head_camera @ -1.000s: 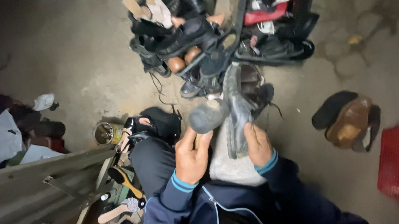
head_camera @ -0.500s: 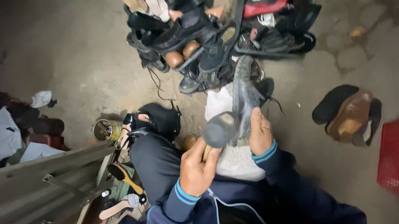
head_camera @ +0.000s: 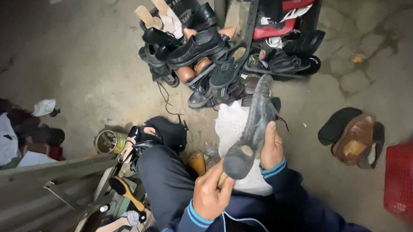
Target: The person hammers the sole and heel of a black leather shoe and then uses a yellow-handled brush to wipe the sole and sides. They rotate the shoe several times to access different areas while sitting on the floor in a cluttered repair workspace.
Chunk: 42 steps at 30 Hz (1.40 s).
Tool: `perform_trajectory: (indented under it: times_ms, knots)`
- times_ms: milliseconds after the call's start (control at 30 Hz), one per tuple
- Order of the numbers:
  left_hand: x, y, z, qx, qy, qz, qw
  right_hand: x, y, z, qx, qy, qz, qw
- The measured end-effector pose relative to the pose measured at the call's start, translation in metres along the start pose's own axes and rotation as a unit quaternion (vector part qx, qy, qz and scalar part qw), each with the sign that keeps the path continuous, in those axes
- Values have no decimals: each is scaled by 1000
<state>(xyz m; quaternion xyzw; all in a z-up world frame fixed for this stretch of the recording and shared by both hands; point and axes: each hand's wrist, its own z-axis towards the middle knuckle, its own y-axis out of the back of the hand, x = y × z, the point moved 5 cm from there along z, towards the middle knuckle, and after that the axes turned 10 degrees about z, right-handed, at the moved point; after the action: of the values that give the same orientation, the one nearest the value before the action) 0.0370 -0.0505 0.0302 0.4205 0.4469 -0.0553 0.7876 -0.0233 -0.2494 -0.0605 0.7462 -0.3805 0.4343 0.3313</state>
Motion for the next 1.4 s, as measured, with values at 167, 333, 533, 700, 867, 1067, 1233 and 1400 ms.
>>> perform_trajectory:
  times_ms: [167,333,533,700,867,1067,1233,1400]
  knots:
    - [11,-9,-3,23,22,0,999,-23,6,15,8,-48,-4,999]
    - [13,-12,-10,-2,20,-16,1000,-15,11,3,-37,-59,20,997]
    - [16,-13,-18,-20,25,-10,999,20,14,-30,43,153,50,986]
    - [13,-3,-9,-42,40,-30,998,-30,22,-21,72,184,-105,975]
    - [28,-15,-10,-6,73,-30,997,-65,27,-5,213,299,-195,909]
    - [16,-8,-9,-78,16,-48,996,-37,16,-31,181,462,-201,845]
    - [23,-7,-8,-51,80,-70,993,-27,13,-28,183,465,-174,848]
    - [40,-19,-8,-31,95,-35,994,-13,10,-31,186,467,-150,851]
